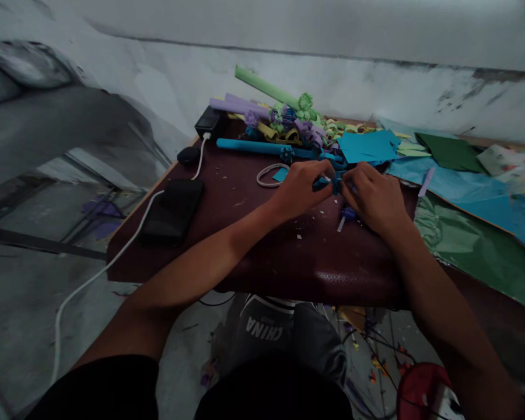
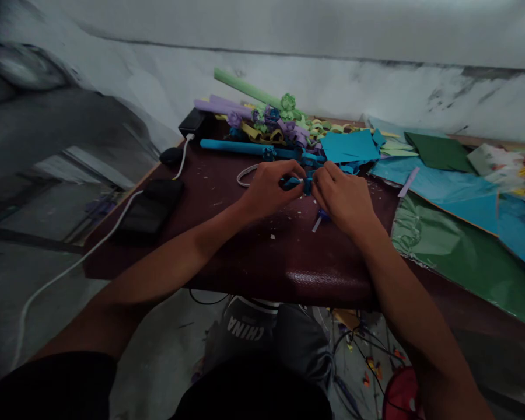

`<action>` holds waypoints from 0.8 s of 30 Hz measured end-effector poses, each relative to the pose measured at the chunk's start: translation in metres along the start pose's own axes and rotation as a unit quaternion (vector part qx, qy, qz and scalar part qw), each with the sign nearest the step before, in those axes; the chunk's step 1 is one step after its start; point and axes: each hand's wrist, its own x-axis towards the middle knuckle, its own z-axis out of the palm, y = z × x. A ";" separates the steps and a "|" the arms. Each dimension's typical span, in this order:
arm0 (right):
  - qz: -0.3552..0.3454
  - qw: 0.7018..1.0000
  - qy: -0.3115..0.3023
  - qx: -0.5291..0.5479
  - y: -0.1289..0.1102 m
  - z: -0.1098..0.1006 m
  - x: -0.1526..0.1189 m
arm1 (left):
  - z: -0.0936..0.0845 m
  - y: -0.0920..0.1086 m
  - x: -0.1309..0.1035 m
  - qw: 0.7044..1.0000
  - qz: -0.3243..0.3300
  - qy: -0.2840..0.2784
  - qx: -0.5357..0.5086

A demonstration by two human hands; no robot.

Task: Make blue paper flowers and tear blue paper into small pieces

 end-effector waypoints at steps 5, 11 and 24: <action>-0.027 1.000 -0.009 -0.002 0.001 -0.005 0.000 | 0.002 0.003 -0.001 0.999 0.013 0.029 0.021; -0.034 0.999 -0.030 -0.005 0.001 -0.014 0.001 | 0.005 0.004 -0.003 0.999 0.013 0.050 0.015; 0.036 0.982 0.049 0.181 0.012 -0.005 0.006 | 0.009 -0.008 -0.001 0.978 -0.054 0.008 -0.202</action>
